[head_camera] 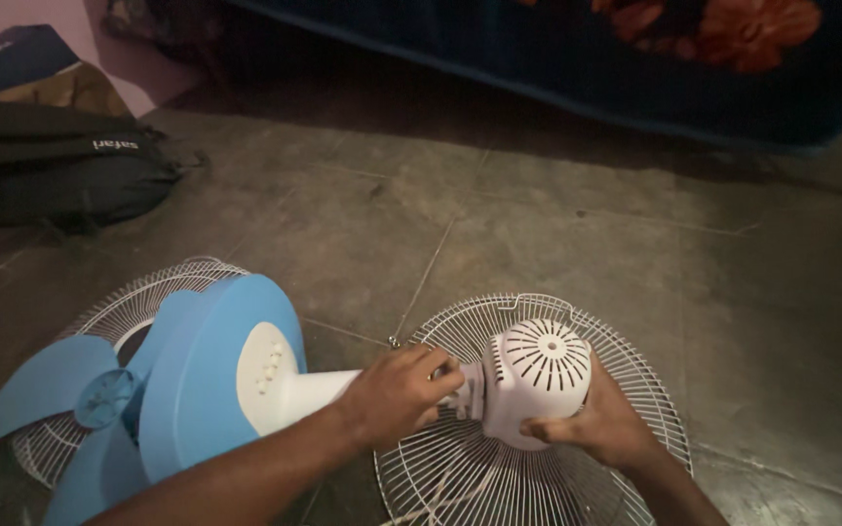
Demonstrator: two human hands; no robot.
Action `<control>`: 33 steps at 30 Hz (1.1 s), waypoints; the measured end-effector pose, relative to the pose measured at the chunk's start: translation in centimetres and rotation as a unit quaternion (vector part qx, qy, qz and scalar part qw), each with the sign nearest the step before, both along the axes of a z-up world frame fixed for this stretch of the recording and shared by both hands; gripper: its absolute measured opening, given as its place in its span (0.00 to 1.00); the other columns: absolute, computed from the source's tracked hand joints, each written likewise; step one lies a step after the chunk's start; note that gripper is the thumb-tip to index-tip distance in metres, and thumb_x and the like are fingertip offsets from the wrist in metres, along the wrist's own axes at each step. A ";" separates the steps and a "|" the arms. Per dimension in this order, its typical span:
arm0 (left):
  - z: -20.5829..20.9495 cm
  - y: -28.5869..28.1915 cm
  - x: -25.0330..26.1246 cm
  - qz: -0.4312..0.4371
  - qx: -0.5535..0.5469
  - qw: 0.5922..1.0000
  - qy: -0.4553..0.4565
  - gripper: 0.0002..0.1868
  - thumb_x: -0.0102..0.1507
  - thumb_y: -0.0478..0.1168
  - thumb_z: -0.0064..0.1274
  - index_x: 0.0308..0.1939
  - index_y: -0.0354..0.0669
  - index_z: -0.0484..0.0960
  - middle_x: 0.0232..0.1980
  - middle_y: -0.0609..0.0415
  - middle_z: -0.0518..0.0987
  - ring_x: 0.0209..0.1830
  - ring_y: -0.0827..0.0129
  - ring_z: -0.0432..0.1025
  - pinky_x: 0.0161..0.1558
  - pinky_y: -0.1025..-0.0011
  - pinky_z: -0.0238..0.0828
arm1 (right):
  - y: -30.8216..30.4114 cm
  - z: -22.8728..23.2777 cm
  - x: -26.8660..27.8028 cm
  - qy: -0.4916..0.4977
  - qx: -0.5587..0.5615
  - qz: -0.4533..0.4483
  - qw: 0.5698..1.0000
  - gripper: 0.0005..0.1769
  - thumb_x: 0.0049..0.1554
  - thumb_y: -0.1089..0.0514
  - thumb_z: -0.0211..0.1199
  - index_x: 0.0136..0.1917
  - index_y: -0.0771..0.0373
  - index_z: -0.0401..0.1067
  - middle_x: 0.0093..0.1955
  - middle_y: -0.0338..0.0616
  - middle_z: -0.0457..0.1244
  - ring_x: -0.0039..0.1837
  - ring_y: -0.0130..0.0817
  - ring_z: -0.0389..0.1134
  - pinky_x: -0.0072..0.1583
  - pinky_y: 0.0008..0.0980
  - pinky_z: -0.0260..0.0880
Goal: The person assembles an electric fan by attaching the motor housing to the neck, securing it with a knob, and tightening the connection with a screwdriver. The fan blades and front grill are visible nearby but not handled in this clip.
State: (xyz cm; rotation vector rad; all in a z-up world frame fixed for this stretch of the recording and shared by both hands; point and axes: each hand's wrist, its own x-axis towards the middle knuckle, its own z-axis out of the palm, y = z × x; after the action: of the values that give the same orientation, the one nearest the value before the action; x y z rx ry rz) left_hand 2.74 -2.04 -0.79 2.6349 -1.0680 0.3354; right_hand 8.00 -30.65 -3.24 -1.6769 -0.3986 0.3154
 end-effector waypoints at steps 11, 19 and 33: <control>-0.2 -0.1 -0.6 -0.002 0.015 0.999 -0.034 0.24 0.51 0.34 0.64 0.51 0.44 0.77 0.55 0.47 0.75 0.55 0.52 0.72 0.54 0.55 0.70 | 0.0 -0.4 -0.1 0.013 0.032 0.007 0.999 0.59 0.29 0.64 0.81 0.70 0.63 0.55 0.61 0.46 0.66 0.63 0.36 0.69 0.64 0.39 0.71; 0.2 -1.7 0.1 0.053 -0.001 0.998 0.033 0.28 0.48 0.34 0.66 0.52 0.45 0.78 0.52 0.47 0.74 0.56 0.48 0.70 0.54 0.52 0.68 | 0.5 0.1 0.5 0.015 0.018 -0.004 1.000 0.60 0.29 0.62 0.79 0.71 0.62 0.52 0.60 0.46 0.66 0.62 0.37 0.70 0.64 0.40 0.74; 1.6 -0.8 -2.5 0.227 0.070 0.969 0.065 0.56 0.44 0.48 0.71 0.72 0.40 0.61 0.65 0.38 0.67 0.61 0.42 0.66 0.60 0.49 0.59 | -0.1 -1.9 -0.7 0.051 0.002 -0.019 0.998 0.53 0.35 0.60 0.80 0.70 0.62 0.59 0.61 0.49 0.69 0.61 0.39 0.72 0.62 0.43 0.74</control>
State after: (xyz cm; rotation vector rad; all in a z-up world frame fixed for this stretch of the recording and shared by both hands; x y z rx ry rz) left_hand 0.29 -2.82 0.82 2.9653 -0.4532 0.1770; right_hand 7.29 -30.76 -5.17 -1.6551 -0.2898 0.3706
